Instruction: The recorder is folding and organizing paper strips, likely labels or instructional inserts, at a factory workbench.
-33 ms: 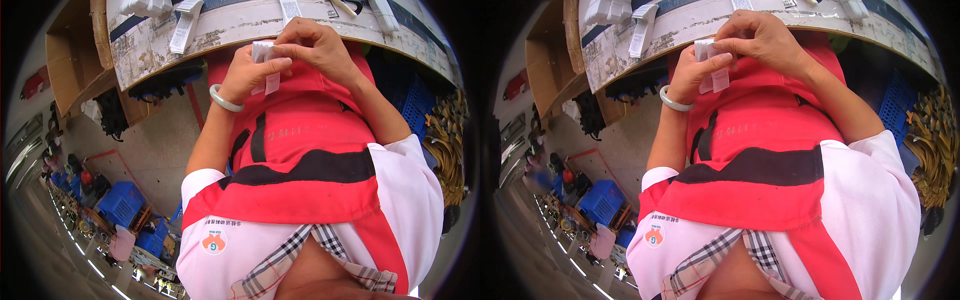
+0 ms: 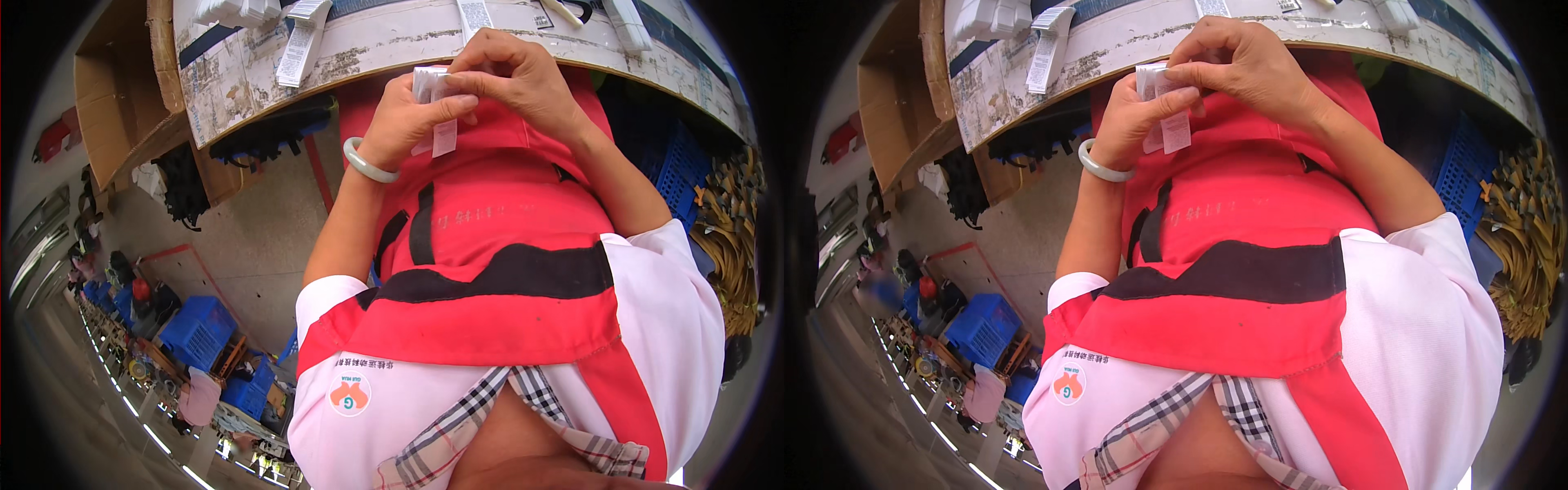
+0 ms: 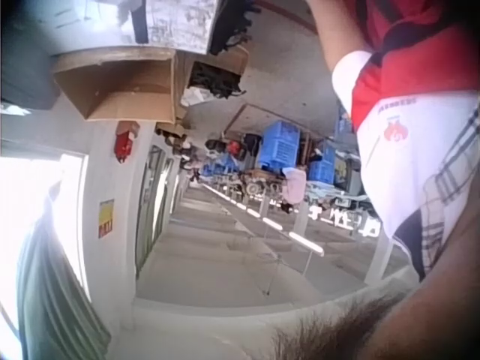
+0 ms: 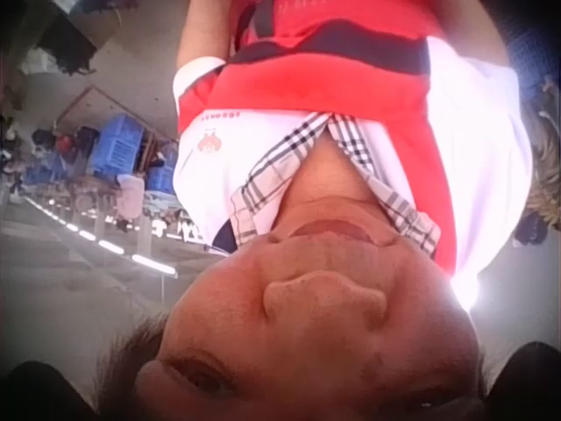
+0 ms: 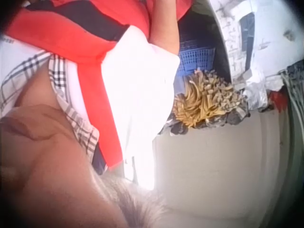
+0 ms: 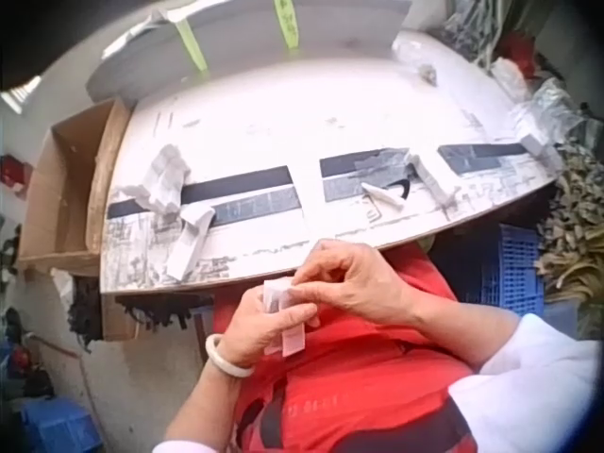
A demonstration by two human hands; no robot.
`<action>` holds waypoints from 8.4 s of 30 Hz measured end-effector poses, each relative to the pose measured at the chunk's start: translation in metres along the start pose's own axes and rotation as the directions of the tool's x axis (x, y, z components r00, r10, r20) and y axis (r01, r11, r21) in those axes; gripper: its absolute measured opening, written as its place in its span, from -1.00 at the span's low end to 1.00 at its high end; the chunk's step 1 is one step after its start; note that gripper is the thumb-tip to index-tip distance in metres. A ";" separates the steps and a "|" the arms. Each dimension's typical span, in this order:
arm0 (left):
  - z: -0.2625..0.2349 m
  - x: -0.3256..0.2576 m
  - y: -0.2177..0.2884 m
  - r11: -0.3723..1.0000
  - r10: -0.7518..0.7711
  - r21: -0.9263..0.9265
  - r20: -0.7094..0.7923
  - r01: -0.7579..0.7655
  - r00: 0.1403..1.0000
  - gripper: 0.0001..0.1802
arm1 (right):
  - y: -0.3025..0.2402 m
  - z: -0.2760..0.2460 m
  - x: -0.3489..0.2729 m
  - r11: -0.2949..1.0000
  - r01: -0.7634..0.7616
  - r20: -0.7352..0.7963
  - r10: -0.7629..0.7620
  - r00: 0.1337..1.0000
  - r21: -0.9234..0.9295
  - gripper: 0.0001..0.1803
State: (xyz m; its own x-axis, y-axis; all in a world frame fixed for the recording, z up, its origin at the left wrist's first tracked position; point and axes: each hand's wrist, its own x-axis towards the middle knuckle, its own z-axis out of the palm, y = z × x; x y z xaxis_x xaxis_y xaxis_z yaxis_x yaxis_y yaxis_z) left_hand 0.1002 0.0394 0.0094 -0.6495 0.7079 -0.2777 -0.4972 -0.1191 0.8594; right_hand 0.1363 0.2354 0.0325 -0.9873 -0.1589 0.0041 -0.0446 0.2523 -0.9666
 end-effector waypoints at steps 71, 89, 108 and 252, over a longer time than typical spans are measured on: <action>-0.019 0.074 0.033 1.000 0.024 -0.006 -0.150 -0.025 0.988 -0.70 | 0.040 -0.085 0.078 0.738 0.047 -0.253 -0.289 0.923 -0.673 -0.86; -0.012 0.153 0.048 0.279 0.404 0.960 -0.099 -0.020 0.909 -0.73 | 0.059 -0.103 0.134 0.661 -0.008 -0.267 -0.292 0.918 -0.751 -0.78; 0.004 0.063 0.003 0.376 0.383 0.914 -0.001 -0.155 0.924 -0.76 | 0.052 -0.043 0.009 0.643 0.095 -0.159 -0.325 0.932 -0.760 -0.84; 0.008 0.043 0.000 0.926 0.233 0.363 -0.327 -0.106 0.916 -0.78 | 0.061 -0.045 0.056 0.790 0.198 -0.243 -0.400 0.884 -0.580 -0.84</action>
State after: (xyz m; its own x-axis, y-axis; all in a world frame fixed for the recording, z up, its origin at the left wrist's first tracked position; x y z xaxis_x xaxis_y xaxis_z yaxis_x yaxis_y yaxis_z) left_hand 0.0771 0.0756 0.0009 -0.8986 0.3932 -0.1948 -0.1832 0.0673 0.9808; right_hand 0.0713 0.2845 -0.0146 -0.8919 -0.0093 0.4521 -0.3191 0.7212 -0.6148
